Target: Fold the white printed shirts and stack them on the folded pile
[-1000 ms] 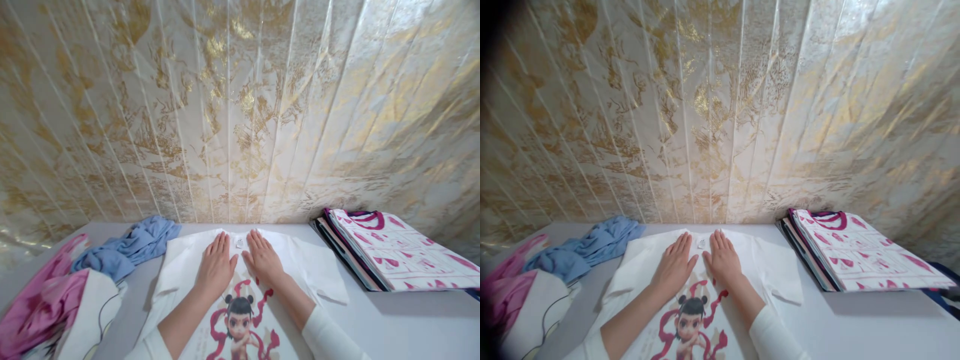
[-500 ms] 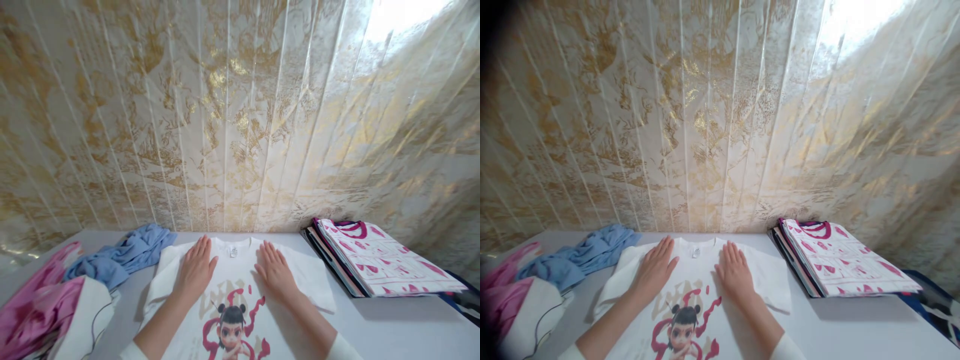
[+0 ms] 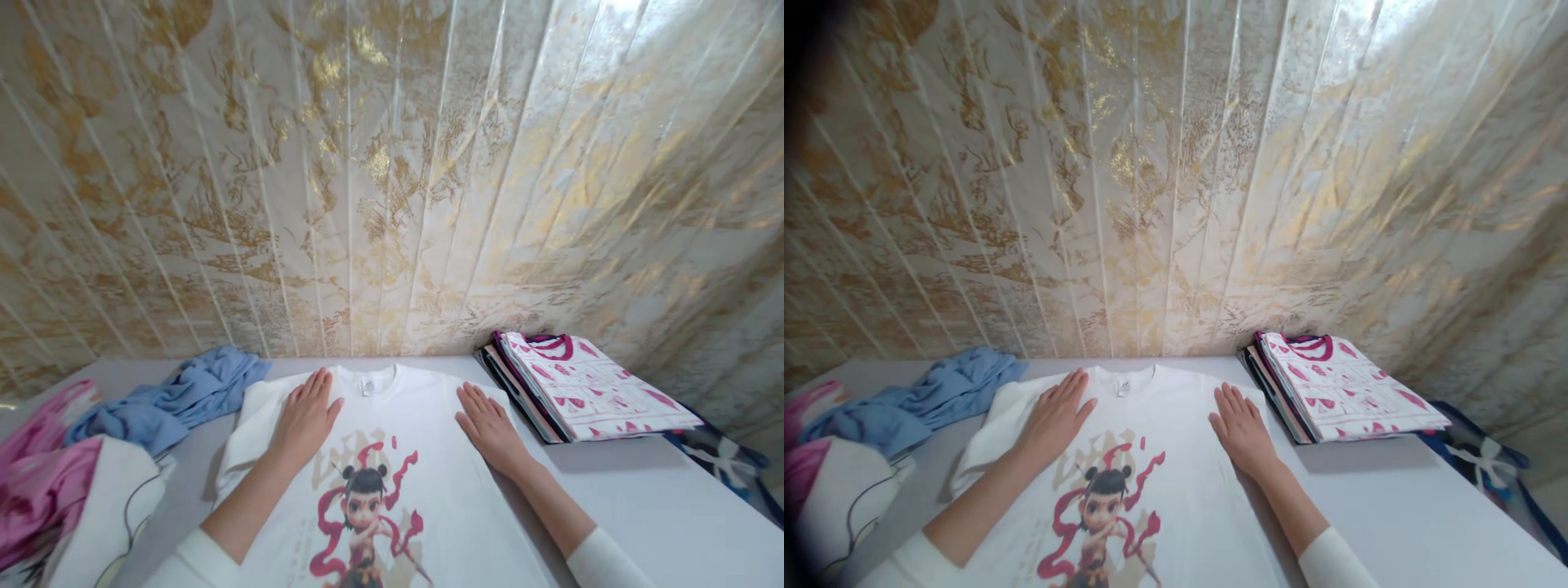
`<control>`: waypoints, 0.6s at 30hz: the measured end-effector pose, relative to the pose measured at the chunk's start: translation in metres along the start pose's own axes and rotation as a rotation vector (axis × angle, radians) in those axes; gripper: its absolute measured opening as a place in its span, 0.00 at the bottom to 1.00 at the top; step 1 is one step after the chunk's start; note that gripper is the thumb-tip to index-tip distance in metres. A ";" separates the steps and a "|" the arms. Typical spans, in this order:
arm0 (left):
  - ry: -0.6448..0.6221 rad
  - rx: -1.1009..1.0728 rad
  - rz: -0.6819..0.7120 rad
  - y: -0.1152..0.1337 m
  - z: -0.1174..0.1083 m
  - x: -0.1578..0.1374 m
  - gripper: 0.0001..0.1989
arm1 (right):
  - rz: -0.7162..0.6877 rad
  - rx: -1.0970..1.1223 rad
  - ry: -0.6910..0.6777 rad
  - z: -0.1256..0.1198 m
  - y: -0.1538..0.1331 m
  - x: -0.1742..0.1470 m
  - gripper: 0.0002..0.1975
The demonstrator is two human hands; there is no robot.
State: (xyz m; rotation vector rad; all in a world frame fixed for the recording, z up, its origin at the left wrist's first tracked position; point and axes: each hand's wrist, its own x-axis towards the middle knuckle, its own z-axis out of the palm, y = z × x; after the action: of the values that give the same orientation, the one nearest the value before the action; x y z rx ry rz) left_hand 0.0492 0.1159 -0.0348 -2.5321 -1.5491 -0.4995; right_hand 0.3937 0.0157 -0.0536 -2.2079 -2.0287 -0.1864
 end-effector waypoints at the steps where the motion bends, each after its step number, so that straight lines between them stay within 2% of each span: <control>1: -0.003 -0.008 0.022 0.008 -0.004 -0.002 0.25 | -0.021 0.027 0.026 0.002 0.003 0.000 0.27; 3: -0.027 -0.033 0.104 0.034 -0.012 -0.009 0.25 | -0.037 0.103 0.094 0.006 0.007 0.000 0.27; 6: -0.095 -0.097 0.302 0.090 -0.021 -0.031 0.25 | -0.017 0.197 0.200 0.006 0.009 0.002 0.27; 8: -0.202 -0.228 0.469 0.128 -0.024 -0.045 0.29 | 0.002 0.221 0.255 0.006 0.006 0.001 0.27; 9: -0.259 -0.316 0.513 0.144 -0.024 -0.051 0.32 | 0.011 0.228 0.272 0.006 0.004 0.000 0.27; 11: -0.358 -0.423 0.515 0.168 -0.024 -0.058 0.37 | 0.013 0.224 0.267 0.007 -0.002 -0.001 0.26; 14: -0.420 -0.468 0.469 0.181 -0.023 -0.061 0.40 | -0.017 0.167 0.209 0.011 -0.004 0.002 0.26; 18: -0.407 -0.475 0.489 0.178 -0.024 -0.060 0.35 | -0.015 0.015 0.076 0.011 0.019 0.022 0.30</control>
State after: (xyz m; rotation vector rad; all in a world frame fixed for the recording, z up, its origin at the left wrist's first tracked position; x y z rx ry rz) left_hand 0.1762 -0.0239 -0.0229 -3.4054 -0.8955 -0.3222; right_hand 0.4141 0.0375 -0.0608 -2.1435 -2.0014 -0.2518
